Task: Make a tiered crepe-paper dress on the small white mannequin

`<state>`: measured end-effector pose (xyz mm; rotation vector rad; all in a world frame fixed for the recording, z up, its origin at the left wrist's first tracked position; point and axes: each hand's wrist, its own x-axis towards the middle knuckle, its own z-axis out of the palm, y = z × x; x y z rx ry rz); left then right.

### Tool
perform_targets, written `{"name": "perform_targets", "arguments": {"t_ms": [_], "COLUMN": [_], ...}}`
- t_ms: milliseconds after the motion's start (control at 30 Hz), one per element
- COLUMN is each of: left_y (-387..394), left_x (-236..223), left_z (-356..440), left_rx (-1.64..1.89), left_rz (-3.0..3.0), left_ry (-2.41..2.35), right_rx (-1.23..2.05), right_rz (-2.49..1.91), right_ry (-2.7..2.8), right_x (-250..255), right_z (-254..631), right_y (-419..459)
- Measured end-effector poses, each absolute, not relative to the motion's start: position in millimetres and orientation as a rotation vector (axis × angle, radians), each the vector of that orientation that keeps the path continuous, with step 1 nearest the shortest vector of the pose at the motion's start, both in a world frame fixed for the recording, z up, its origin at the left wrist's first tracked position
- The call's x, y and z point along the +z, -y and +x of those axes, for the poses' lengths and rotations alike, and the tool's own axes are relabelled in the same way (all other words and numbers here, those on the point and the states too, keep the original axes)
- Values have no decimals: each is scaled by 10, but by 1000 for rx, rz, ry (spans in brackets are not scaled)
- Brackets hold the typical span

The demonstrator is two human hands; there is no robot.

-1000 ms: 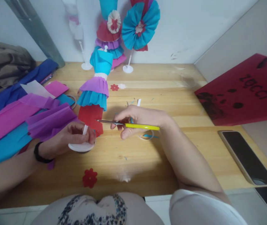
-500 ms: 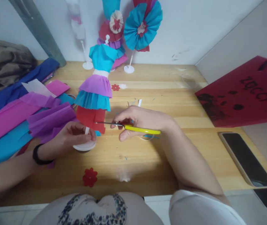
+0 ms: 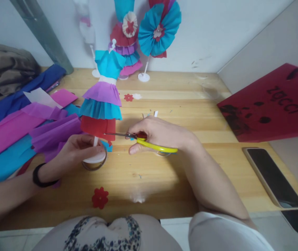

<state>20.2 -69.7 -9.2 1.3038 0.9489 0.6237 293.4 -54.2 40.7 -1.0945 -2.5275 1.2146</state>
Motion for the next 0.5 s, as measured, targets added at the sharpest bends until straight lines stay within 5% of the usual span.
{"name": "perform_targets", "arguments": {"t_ms": [500], "left_y": [692], "left_x": [-92], "left_z": [202], "left_rx": [630], "left_rz": [1374], "left_ry": [-1004], "right_rx": [1196], "right_rz": [-1208], "right_ry": [2515], "right_x": [424], "right_z": [2912], "right_y": [549]}}
